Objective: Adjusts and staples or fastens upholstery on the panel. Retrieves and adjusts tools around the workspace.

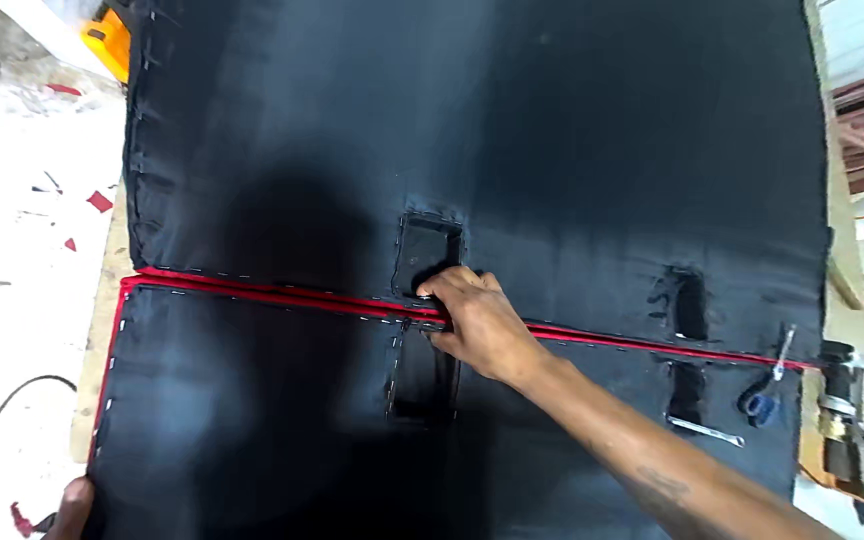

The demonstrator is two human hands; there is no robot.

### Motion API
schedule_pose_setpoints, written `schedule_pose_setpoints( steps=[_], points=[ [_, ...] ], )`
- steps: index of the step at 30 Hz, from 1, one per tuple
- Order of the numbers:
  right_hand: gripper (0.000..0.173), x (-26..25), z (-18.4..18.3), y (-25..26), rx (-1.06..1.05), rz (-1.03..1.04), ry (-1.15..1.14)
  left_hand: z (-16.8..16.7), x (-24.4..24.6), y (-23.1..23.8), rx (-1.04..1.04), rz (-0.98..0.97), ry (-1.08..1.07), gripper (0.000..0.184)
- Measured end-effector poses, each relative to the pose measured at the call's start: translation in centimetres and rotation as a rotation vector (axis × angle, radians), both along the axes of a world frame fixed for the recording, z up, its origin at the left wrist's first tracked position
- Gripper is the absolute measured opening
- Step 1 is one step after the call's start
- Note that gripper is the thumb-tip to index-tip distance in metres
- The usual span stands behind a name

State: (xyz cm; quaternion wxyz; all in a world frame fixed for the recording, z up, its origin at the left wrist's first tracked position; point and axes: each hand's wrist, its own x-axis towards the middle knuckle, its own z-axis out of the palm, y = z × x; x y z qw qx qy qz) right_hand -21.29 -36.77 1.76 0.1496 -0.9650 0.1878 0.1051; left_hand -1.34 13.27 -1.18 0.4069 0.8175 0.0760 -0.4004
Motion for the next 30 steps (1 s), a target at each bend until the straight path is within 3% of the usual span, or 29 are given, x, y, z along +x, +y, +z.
schedule_pose_setpoints(
  steps=[2,4,7,9,11,13,16,20,30],
  points=[
    [0.047,-0.3,0.1,0.6,-0.017,-0.023,-0.006,-0.4,-0.3,-0.2,0.071,-0.107,-0.159,0.067],
    [0.047,-0.5,0.1,0.7,-0.026,-0.038,-0.015,0.7,0.1,-1.9,0.059,-0.288,-0.579,0.055],
    [0.049,-1.2,-0.3,0.5,0.002,-0.024,-0.074,5.4,-0.2,-12.2,-0.189,-0.487,-1.058,0.048],
    [0.051,-2.1,-0.5,0.8,0.027,-0.016,-0.123,6.9,-2.5,-21.4,-0.302,-0.770,-1.121,0.047],
    [0.051,-2.5,-0.5,1.3,0.024,-0.041,-0.156,4.7,-4.9,-29.8,-0.361,-1.077,-1.136,0.062],
    [0.051,-3.0,-0.6,1.7,0.008,-0.076,-0.156,1.3,-6.8,-34.9,-0.271,-1.336,-1.128,0.078],
    [0.049,-3.4,-0.8,1.6,0.003,-0.085,-0.157,-0.2,-8.0,-35.9,-0.077,-1.421,-1.176,0.072],
    [0.043,-3.6,-1.2,1.6,0.005,-0.068,-0.158,0.1,-8.3,-35.5,-0.044,-1.437,-1.159,0.063],
    [0.038,-3.6,-1.9,0.3,-0.047,0.006,-0.148,0.0,-5.6,-38.3,-0.179,-1.627,-0.999,0.056]
  ],
)
